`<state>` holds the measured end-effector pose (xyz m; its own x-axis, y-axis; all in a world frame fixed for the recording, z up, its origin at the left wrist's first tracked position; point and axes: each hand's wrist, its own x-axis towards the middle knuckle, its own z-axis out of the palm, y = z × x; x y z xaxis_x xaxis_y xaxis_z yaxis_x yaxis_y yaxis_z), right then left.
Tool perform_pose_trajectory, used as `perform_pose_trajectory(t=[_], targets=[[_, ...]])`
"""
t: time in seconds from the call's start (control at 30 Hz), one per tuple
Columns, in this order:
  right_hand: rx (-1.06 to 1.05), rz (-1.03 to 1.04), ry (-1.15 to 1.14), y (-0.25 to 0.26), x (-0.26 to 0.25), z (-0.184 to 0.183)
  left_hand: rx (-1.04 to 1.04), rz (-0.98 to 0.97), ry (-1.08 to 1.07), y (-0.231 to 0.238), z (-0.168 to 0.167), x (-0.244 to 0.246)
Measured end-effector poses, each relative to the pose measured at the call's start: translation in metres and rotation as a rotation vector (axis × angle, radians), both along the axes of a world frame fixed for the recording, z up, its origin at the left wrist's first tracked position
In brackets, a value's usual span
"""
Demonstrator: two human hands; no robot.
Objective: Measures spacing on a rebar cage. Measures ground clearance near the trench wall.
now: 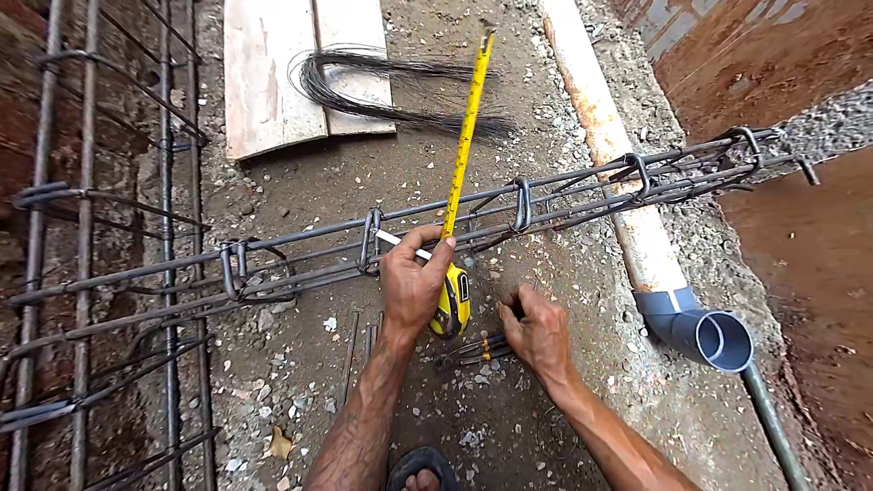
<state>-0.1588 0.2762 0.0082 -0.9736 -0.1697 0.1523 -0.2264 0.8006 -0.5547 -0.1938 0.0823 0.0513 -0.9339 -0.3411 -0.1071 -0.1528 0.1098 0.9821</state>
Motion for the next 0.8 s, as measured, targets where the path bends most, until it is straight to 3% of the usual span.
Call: perform_pose_trajectory(t=[0.2,0.43,0.63,0.8], targets=[[-0.028,-0.050,-0.297,0.027,0.055,-0.017,-0.042,0.052,0.088,0.006,-0.008,0.005],[-0.134,-0.037,-0.275,0.043,0.061,-0.001,0.142,0.068,0.269,0.026,-0.002,0.046],[-0.212,-0.050,-0.201,0.040,0.044,0.016,0.157,0.086,0.292,0.025,-0.008,0.060],[-0.173,0.000,-0.306,0.049,0.049,0.007,0.156,0.094,0.295,0.012,-0.007,0.077]])
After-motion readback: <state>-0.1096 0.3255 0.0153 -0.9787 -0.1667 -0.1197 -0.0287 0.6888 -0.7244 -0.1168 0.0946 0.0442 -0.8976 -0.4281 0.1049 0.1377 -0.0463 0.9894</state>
